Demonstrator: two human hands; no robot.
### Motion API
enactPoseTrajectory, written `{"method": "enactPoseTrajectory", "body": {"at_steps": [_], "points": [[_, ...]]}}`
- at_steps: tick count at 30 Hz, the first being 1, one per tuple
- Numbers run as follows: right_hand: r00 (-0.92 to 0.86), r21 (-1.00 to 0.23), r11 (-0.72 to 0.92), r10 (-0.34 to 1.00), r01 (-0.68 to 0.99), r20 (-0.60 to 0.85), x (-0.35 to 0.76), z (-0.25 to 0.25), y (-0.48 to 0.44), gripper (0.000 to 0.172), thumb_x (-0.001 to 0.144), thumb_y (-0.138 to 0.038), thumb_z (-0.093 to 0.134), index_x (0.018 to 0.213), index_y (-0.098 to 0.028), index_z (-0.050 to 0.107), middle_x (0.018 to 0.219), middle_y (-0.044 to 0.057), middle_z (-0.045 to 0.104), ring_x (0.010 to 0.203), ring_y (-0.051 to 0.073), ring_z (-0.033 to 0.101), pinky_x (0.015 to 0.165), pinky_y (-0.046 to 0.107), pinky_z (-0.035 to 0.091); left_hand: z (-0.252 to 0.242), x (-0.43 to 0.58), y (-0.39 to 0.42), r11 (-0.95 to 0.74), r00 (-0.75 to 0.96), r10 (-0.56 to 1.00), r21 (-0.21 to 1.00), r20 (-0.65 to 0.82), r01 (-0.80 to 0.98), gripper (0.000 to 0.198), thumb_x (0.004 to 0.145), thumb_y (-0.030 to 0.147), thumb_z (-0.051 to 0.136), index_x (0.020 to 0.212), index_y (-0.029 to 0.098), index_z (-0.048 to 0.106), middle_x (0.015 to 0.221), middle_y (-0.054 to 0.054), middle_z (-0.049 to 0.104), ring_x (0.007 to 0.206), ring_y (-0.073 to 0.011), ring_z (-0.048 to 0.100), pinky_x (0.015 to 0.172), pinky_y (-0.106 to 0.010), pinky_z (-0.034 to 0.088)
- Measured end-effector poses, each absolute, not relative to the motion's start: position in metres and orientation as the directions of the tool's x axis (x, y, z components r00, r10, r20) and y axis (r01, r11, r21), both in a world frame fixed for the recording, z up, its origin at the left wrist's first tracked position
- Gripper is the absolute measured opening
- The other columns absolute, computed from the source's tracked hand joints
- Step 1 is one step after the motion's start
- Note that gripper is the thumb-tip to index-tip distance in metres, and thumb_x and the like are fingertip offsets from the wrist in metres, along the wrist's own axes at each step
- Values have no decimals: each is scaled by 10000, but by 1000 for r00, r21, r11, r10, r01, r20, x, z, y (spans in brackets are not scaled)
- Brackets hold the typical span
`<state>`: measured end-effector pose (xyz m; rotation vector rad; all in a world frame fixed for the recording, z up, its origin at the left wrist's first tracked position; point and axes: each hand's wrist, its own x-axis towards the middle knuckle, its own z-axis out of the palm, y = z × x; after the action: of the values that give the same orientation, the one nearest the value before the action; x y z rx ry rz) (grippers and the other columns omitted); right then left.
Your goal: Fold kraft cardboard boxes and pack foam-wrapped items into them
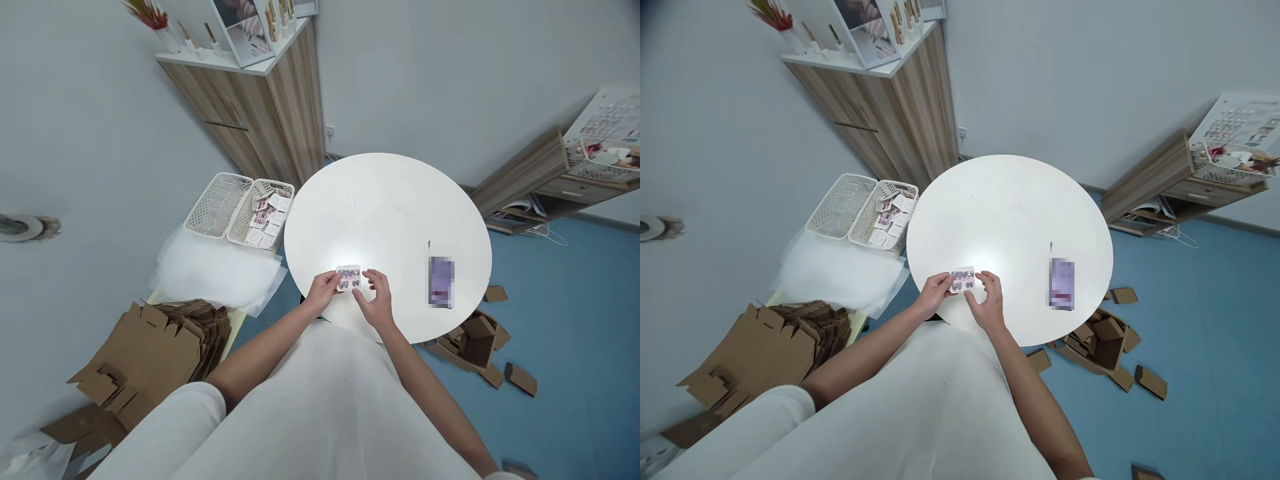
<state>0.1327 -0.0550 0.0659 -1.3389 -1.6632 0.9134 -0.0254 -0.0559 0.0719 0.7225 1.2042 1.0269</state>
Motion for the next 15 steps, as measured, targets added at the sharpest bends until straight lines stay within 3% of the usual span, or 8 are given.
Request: {"method": "enactPoseTrajectory", "body": {"at_steps": [3, 8, 12, 15], "points": [[-187, -901, 157, 979, 405, 87, 140, 62, -51, 586, 702, -342, 622, 1242, -270, 405, 1165, 86, 477, 936, 203, 526, 750, 386, 481, 66, -28, -55, 424, 82, 905, 869, -418, -254, 398, 755, 491, 553, 909, 134, 639, 848, -72, 649, 842, -172, 601, 785, -338, 495], [-322, -910, 167, 946, 379, 39, 143, 65, -46, 746, 685, -347, 643, 1334, -296, 278, 1327, 96, 365, 1007, 209, 503, 796, 384, 472, 62, -30, -52, 442, 115, 897, 863, -427, -243, 382, 758, 495, 550, 880, 144, 638, 837, -63, 652, 819, -165, 605, 760, -330, 502], [-352, -907, 160, 936, 391, 14, 142, 66, -44, 695, 707, -336, 619, 1324, -287, 303, 1280, 84, 435, 1003, 214, 504, 822, 401, 463, 63, -30, -49, 445, 125, 895, 872, -428, -204, 398, 761, 512, 532, 888, 149, 634, 852, -59, 649, 802, -162, 604, 736, -320, 505], [-314, -902, 155, 949, 403, 22, 141, 64, -41, 646, 709, -334, 617, 1294, -275, 351, 1213, 77, 489, 958, 208, 519, 836, 408, 457, 62, -32, -48, 413, 80, 911, 894, -405, -174, 415, 768, 482, 537, 1022, 161, 604, 887, -62, 635, 819, -159, 601, 742, -318, 500]]}}
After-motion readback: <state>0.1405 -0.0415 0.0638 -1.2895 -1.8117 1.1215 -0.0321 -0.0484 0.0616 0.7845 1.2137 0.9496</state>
